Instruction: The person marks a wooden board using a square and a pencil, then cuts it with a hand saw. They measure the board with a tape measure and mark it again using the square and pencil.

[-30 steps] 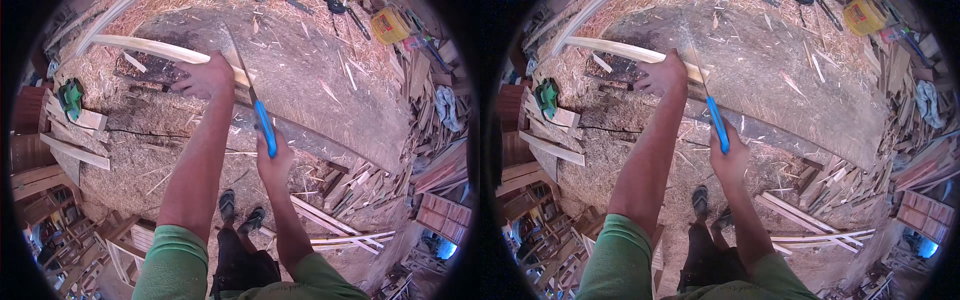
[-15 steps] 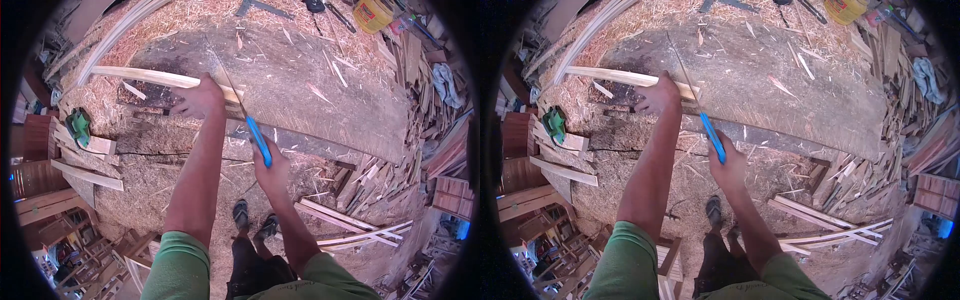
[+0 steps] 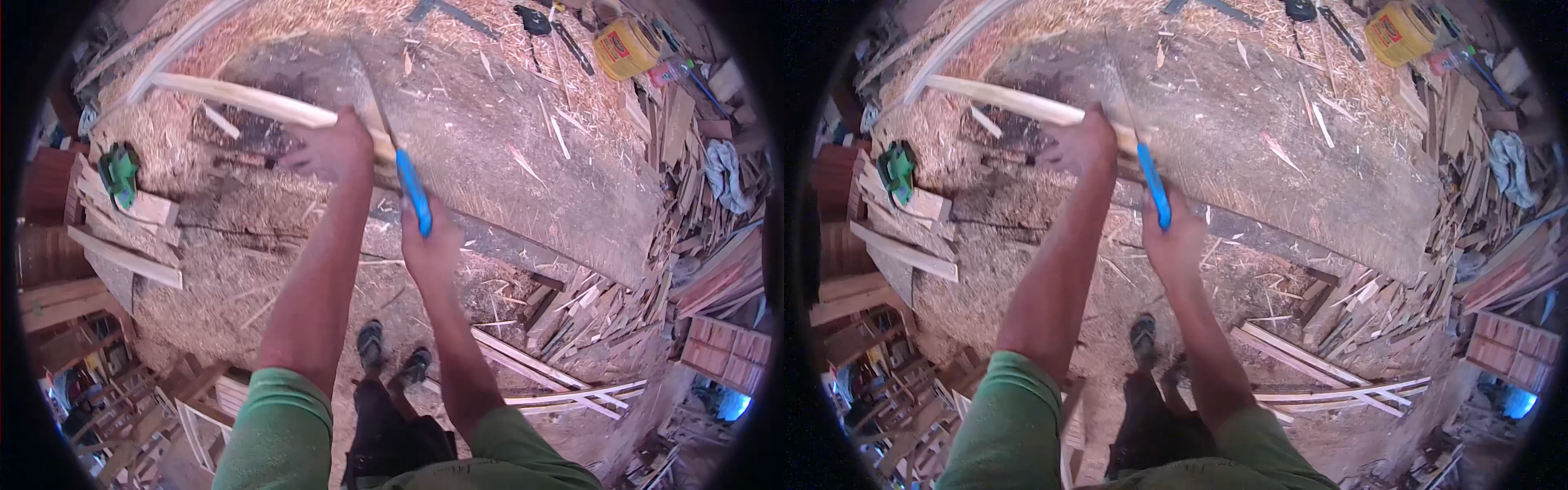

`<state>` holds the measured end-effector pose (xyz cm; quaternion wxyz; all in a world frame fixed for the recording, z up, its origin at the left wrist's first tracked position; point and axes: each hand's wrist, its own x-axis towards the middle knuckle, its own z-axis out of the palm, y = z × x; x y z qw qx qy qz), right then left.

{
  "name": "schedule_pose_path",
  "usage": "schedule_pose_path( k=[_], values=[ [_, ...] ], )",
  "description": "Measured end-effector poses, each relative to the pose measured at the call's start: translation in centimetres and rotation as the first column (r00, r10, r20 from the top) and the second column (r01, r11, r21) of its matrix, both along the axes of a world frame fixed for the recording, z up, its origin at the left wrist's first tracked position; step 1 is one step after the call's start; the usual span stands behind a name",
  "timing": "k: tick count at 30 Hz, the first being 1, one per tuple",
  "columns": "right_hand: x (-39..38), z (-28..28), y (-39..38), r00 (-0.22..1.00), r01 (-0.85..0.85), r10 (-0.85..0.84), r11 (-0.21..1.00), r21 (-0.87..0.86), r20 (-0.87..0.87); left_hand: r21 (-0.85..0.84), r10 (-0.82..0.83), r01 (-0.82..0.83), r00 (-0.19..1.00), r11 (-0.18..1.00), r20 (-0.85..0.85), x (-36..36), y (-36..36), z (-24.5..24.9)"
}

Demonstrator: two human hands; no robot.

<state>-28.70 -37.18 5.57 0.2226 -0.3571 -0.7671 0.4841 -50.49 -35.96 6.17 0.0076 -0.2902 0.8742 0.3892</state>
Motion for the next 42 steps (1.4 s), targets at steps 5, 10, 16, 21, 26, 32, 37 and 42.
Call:
schedule_pose_path(
  k=[5,10,16,21,26,32,37,42],
  values=[
    [9.8,-2.9,-2.6,0.999,-0.012,0.01,0.998,0.061,0.032,0.019,0.001,-0.002,0.999,1.0,0.038,-0.1,0.1,0.1],
    [16.7,-1.5,-4.6,0.996,-0.041,0.046,0.997,-0.067,0.074,0.018,-0.022,0.021,0.999,1.0,0.026,0.0,0.2,0.3],
    [3.4,-0.4,-0.7,0.994,0.005,-0.003,1.0,-0.021,0.108,-0.067,-0.019,0.021,0.999,0.998,0.028,-0.5,0.4,-0.9],
    [15.0,-3.1,-4.7,0.997,0.044,-0.049,0.996,0.072,0.067,-0.015,-0.044,0.044,0.998,0.999,0.033,-0.3,0.2,0.5],
    [14.1,-2.7,-4.8,0.986,0.067,-0.057,0.996,-0.056,0.154,-0.001,-0.05,0.05,0.998,0.999,0.037,0.2,0.0,0.8],
    [2.1,-0.9,-0.8,0.999,0.025,-0.028,0.998,0.063,0.038,-0.044,-0.036,0.038,0.999,0.998,0.04,0.8,-0.3,0.1],
    [18.4,-3.2,-5.3,0.996,0.005,-0.006,1.0,0.009,0.089,0.029,-0.043,0.042,0.998,0.999,0.044,0.4,0.1,0.4],
    [11.4,-2.4,-2.1,0.999,-0.023,0.025,0.998,-0.058,0.045,0.052,-0.023,0.021,0.999,0.998,0.041,0.0,0.2,0.7]
  ],
)
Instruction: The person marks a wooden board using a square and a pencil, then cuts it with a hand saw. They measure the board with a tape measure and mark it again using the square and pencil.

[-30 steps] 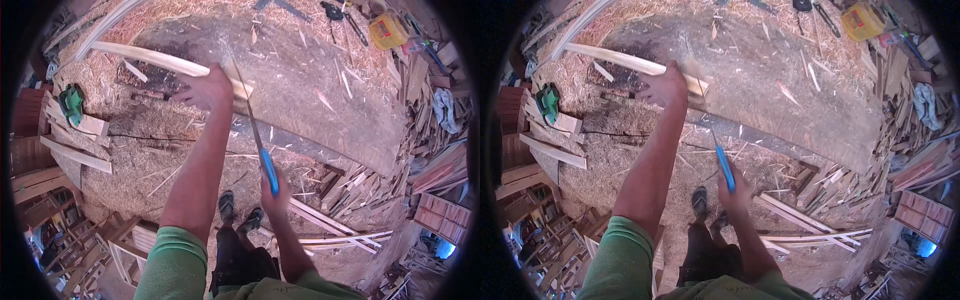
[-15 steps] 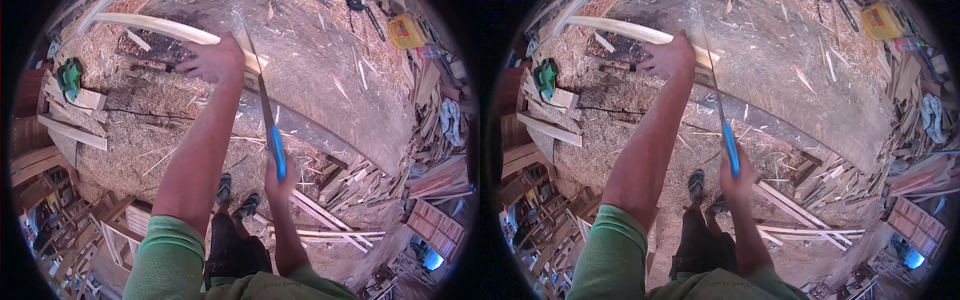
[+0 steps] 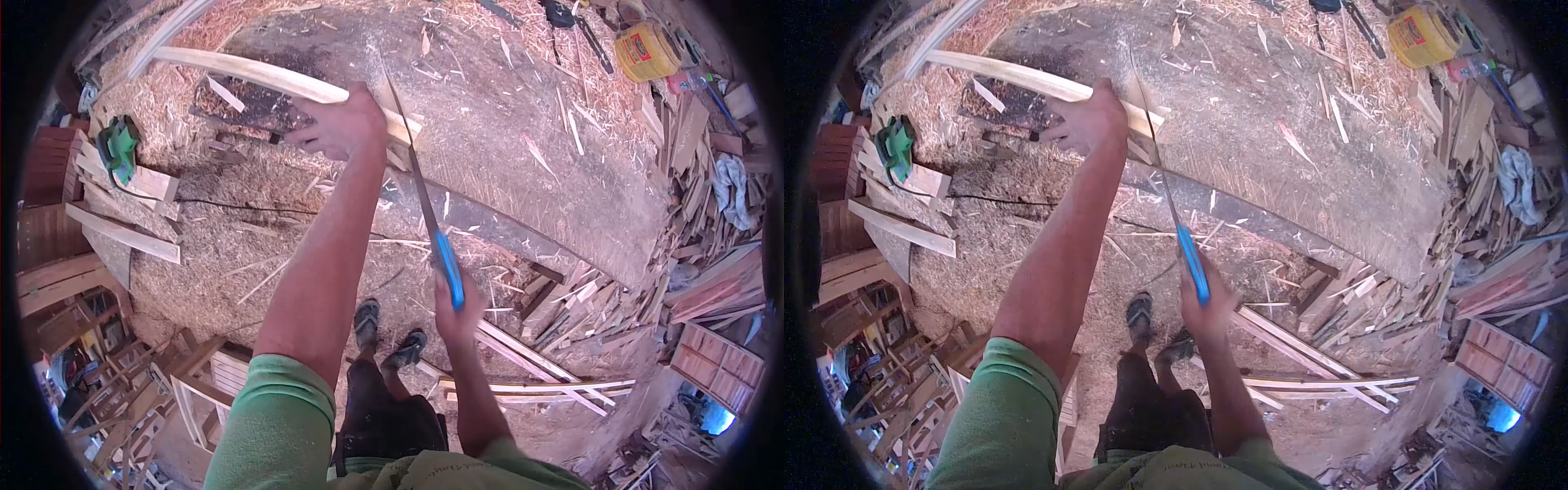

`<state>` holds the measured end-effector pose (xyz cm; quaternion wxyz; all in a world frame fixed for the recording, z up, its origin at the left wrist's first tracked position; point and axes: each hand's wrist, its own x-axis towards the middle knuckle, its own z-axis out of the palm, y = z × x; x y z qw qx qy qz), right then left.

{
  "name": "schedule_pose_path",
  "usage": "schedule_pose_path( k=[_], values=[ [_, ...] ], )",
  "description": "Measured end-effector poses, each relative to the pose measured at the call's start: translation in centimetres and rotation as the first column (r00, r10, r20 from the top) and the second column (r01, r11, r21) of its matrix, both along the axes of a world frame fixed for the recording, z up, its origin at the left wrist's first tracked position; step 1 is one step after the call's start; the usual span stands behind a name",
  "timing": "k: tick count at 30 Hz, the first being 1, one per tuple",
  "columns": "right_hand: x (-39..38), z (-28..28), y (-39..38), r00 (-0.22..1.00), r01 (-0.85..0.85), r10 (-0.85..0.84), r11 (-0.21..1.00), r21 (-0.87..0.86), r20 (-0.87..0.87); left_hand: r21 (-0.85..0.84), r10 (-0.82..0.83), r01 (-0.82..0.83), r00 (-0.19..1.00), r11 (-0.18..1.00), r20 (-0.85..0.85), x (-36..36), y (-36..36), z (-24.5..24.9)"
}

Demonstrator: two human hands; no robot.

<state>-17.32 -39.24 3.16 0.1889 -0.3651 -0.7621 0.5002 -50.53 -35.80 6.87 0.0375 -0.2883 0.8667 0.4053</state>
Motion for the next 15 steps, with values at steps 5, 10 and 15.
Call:
schedule_pose_path(
  k=[5,10,15],
  values=[
    [-7.6,0.8,1.5,1.0,0.021,-0.022,1.0,0.022,0.012,-0.059,0.018,-0.019,1.0,0.998,-0.017,0.6,-0.2,-0.5],
    [5.4,-1.4,-2.8,0.997,0.03,-0.022,0.994,-0.108,0.073,-0.084,0.028,-0.031,0.999,0.996,-0.042,-0.6,0.0,-1.7],
    [3.7,-0.9,-0.9,0.995,-0.034,0.049,0.984,-0.177,0.085,-0.023,0.014,-0.015,1.0,1.0,-0.024,-0.2,0.1,-0.6]
  ],
)
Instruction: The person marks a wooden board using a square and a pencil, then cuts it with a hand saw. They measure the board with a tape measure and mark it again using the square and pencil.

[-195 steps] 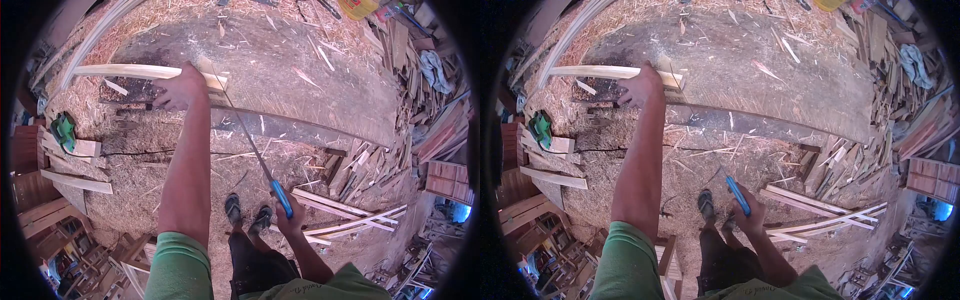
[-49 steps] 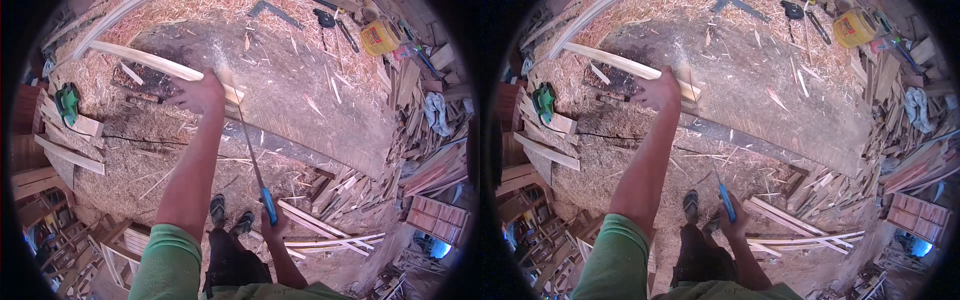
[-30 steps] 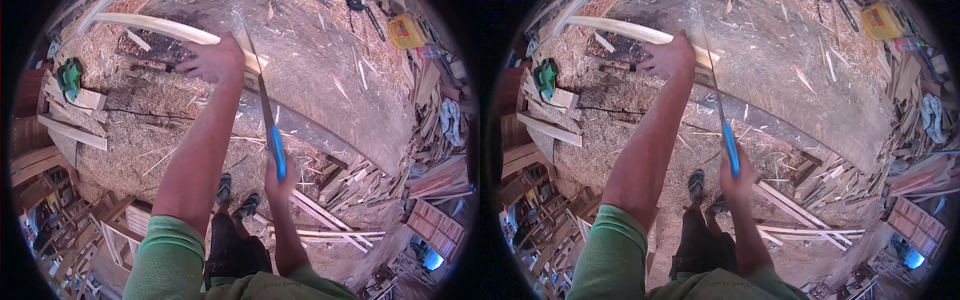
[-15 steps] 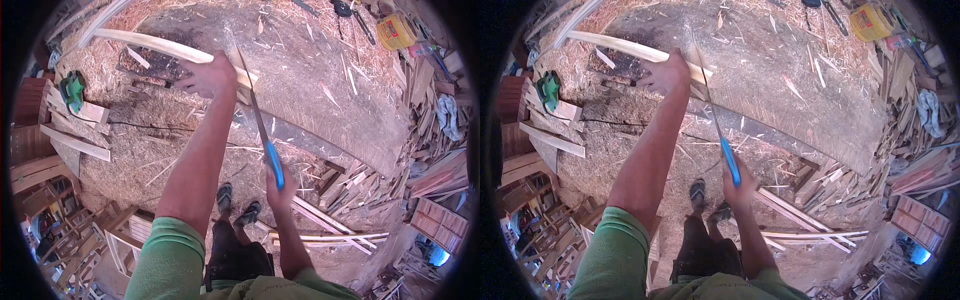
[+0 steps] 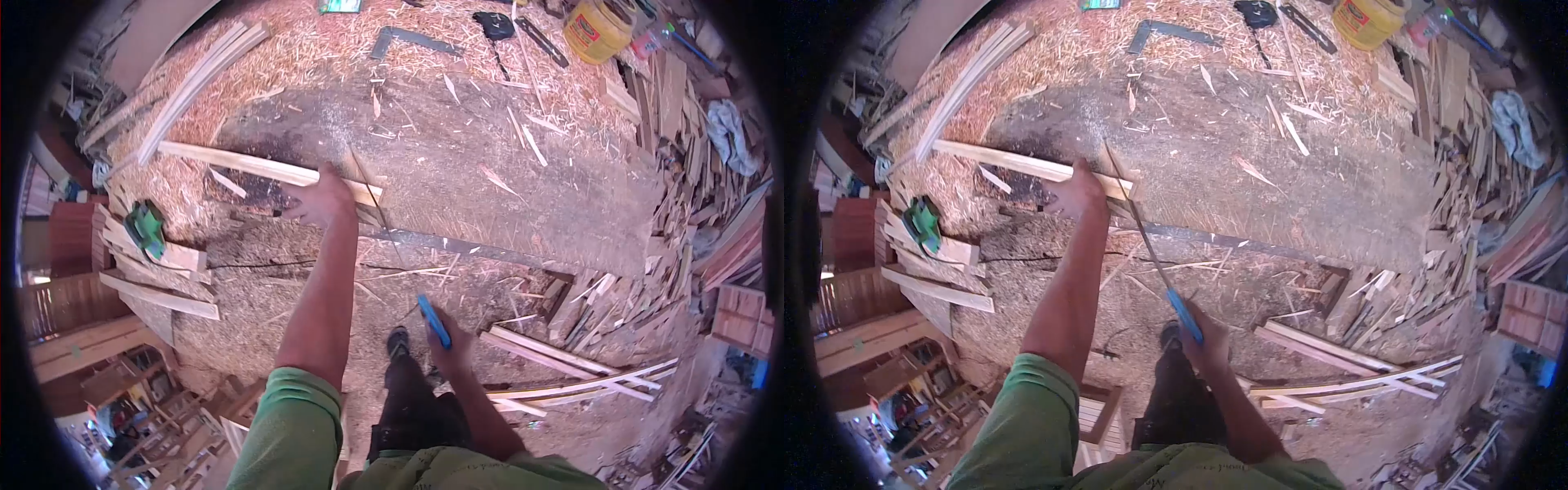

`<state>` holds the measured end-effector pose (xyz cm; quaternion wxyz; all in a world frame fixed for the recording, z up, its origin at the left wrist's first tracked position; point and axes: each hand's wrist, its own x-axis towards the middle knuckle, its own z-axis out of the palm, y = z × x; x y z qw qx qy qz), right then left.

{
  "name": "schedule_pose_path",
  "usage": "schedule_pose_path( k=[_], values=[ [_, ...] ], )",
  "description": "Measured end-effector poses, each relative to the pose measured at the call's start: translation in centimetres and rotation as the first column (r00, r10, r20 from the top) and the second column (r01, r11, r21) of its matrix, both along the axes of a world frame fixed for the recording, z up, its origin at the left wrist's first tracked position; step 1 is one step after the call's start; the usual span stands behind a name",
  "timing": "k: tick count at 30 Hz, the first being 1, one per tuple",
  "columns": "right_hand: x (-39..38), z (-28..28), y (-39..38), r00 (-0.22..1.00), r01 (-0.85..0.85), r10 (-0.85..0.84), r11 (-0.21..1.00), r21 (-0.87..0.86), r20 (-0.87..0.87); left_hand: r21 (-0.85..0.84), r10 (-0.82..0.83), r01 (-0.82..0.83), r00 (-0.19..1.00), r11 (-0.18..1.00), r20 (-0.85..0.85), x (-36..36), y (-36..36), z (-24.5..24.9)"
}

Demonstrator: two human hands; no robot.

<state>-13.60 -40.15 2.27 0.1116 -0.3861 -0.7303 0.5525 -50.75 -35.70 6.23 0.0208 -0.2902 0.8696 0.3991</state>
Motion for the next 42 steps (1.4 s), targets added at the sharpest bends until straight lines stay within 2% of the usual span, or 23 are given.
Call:
schedule_pose_path(
  k=[2,4,7,8,10,12,15,18,20,22,24,25,27,29,30,31,32,33,35,36,38,40,42],
  values=[
    [-7.1,1.6,2.6,0.996,-0.015,0.019,0.999,0.038,-0.085,-0.005,-0.002,0.002,1.0,1.0,-0.017,0.1,0.0,0.0],
    [-12.8,1.5,4.0,0.997,0.027,-0.028,1.0,-0.006,-0.066,-0.006,0.002,-0.002,1.0,1.0,0.004,0.3,0.1,0.5],
    [-12.2,1.5,3.3,0.989,0.073,-0.071,0.997,0.015,-0.13,-0.023,0.004,-0.003,1.0,1.0,0.013,-0.3,-0.2,-0.3],
    [-9.8,1.1,2.6,0.997,0.043,-0.04,0.998,0.044,-0.062,-0.024,0.012,-0.012,1.0,1.0,0.01,-0.1,0.0,-0.2],
    [-3.8,-0.2,0.5,0.998,0.058,-0.058,0.998,-0.025,0.021,0.018,0.021,-0.021,0.999,1.0,0.025,-0.1,0.1,0.3],
    [0.6,0.6,-0.3,0.993,0.083,-0.088,0.994,-0.068,-0.075,0.033,0.03,-0.03,1.0,0.999,0.01,0.0,0.3,0.3],
    [2.5,2.9,1.3,0.989,0.141,-0.135,0.984,-0.112,0.062,0.002,0.022,-0.022,1.0,1.0,-0.006,-0.2,0.1,-0.4],
    [2.3,6.5,4.0,0.947,0.312,-0.31,0.831,-0.461,0.082,-0.022,0.018,-0.018,1.0,1.0,0.002,-0.2,-0.1,-0.5],
    [4.2,6.5,4.7,0.921,0.347,-0.387,0.755,-0.556,0.049,-0.063,0.012,-0.012,1.0,0.998,-0.007,-0.2,-0.2,-1.1],
    [5.7,8.5,5.7,0.918,0.344,-0.391,0.711,-0.613,0.063,0.029,-0.014,0.014,1.0,0.999,0.015,0.2,-0.7,-0.1],
    [7.2,10.4,6.1,0.882,0.354,-0.469,0.59,-0.726,0.05,0.096,-0.029,0.023,0.998,0.995,0.06,-0.3,-1.0,0.6],
    [7.7,12.3,6.0,0.859,0.355,-0.51,0.525,-0.773,0.048,0.272,-0.051,0.041,0.998,0.961,0.032,-0.3,-2.4,0.4],
    [7.6,16.2,6.6,0.826,0.34,-0.56,0.399,-0.852,0.067,0.602,-0.085,0.096,0.995,0.793,-0.048,-0.4,-3.8,0.7],
    [9.4,17.9,5.9,0.807,0.282,-0.586,0.275,-0.919,0.072,0.585,-0.066,0.058,0.998,0.809,-0.007,1.8,-3.5,5.0],
    [10.9,17.4,5.6,0.812,0.219,-0.582,0.233,-0.947,0.045,0.636,-0.089,0.125,0.992,0.761,-0.088,2.7,-4.5,3.7],
    [12.0,17.5,5.2,0.819,0.151,-0.573,0.192,-0.97,0.015,0.679,-0.098,0.19,0.98,0.709,-0.172,3.8,-4.8,5.1],
    [12.6,17.6,4.7,0.808,0.182,-0.586,0.144,-0.973,0.064,0.753,-0.242,0.238,0.964,0.614,-0.107,5.3,-4.9,6.5],
    [13.7,17.1,4.3,0.799,0.073,-0.601,0.056,-0.996,0.024,0.82,-0.383,0.264,0.922,0.508,-0.06,7.6,-4.2,10.6],
    [16.1,15.9,3.5,0.775,-0.151,-0.63,-0.121,-0.981,-0.042,0.979,-0.633,0.193,0.767,0.068,-0.107,10.2,-2.6,14.6],
    [16.5,16.9,3.5,0.774,-0.126,-0.633,-0.176,-0.976,0.014,0.986,-0.651,0.165,0.748,-0.004,-0.128,11.4,-1.6,17.2],
    [17.7,17.8,2.7,0.782,-0.072,-0.623,-0.142,-0.987,0.032,0.986,-0.703,0.093,0.692,-0.14,-0.165,13.7,0.1,21.5],
    [20.4,18.1,1.7,0.775,-0.069,-0.632,-0.108,-0.992,0.015,0.978,-0.755,0.079,0.625,-0.195,-0.201,15.0,0.5,22.8],
    [23.1,18.2,0.9,0.754,0.031,-0.654,-0.057,-0.998,0.061,0.967,-0.795,0.076,0.555,-0.243,-0.244,17.2,0.6,24.2]
  ],
)
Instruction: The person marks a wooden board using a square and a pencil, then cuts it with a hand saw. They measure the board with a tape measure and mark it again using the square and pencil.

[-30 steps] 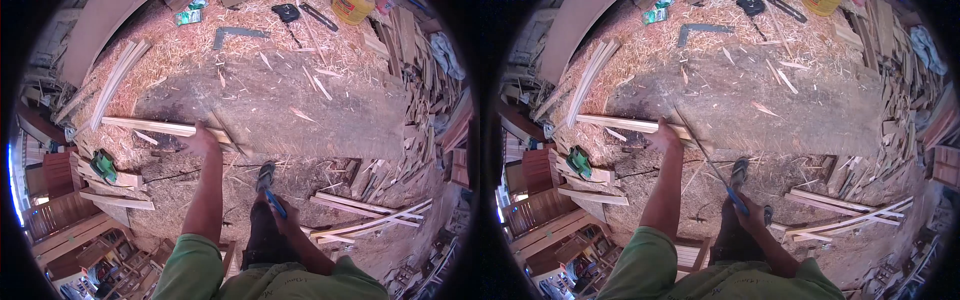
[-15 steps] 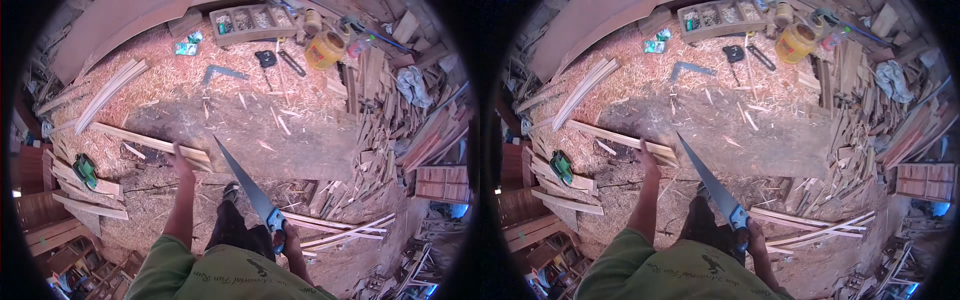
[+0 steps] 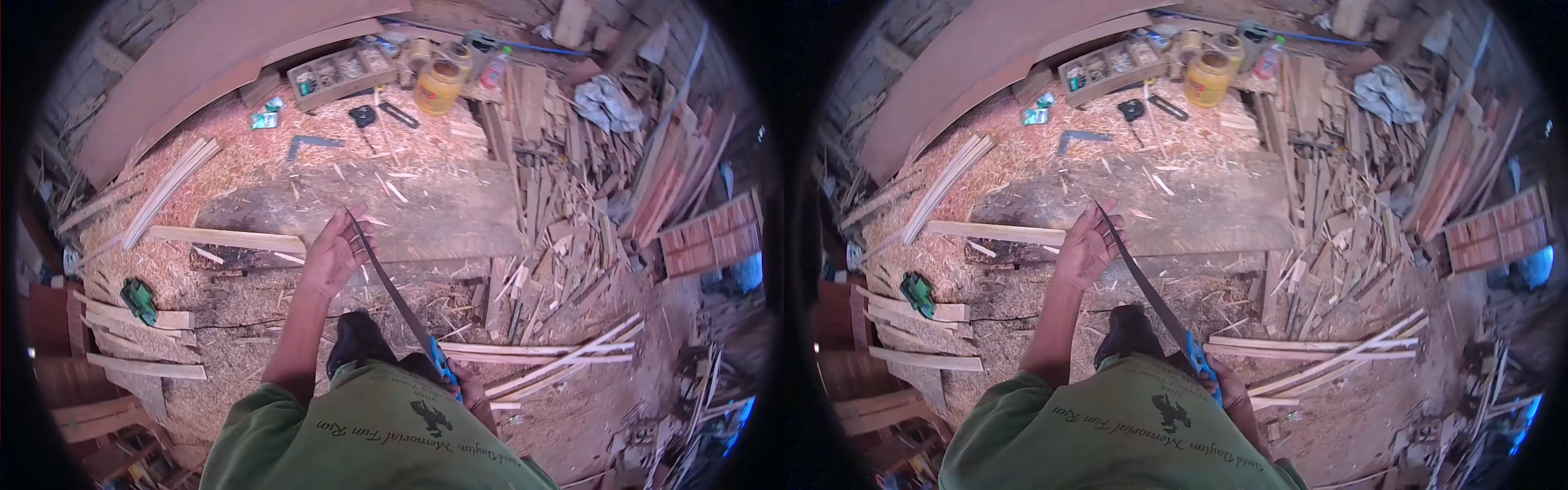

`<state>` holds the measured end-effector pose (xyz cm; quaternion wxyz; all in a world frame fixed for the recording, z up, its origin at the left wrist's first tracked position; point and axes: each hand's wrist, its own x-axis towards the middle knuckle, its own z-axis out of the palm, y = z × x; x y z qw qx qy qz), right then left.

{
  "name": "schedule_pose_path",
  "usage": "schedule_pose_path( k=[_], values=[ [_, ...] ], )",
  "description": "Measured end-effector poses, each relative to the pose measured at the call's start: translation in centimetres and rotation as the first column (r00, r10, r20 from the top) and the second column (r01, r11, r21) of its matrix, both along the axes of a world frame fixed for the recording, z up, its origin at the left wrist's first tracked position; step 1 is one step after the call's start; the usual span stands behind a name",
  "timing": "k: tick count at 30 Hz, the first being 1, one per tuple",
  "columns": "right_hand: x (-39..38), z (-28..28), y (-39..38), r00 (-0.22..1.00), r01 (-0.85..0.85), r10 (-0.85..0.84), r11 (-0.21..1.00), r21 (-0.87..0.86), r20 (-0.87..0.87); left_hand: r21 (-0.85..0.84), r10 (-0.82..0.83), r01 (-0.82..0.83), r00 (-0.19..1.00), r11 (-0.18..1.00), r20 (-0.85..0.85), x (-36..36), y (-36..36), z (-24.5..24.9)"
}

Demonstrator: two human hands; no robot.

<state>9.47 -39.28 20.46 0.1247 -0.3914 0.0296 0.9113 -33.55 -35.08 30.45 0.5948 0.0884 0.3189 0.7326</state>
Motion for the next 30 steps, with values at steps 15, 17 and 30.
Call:
schedule_pose_path(
  k=[15,17,30],
  values=[
    [13.1,1.2,-2.9,0.99,-0.134,0.143,0.941,0.312,-0.006,-0.335,-0.717,0.646,0.523,0.686,-0.461,9.8,-3.0,13.1],
    [14.0,0.7,-2.9,0.983,-0.172,0.181,0.929,0.327,0.002,-0.507,-0.799,0.63,0.361,0.589,-0.481,11.0,-3.7,14.7],
    [16.8,-2.7,-5.0,0.93,0.116,-0.08,0.99,0.081,-0.358,0.233,-0.206,0.193,0.978,0.953,0.032,19.6,-2.3,9.4]
  ],
)
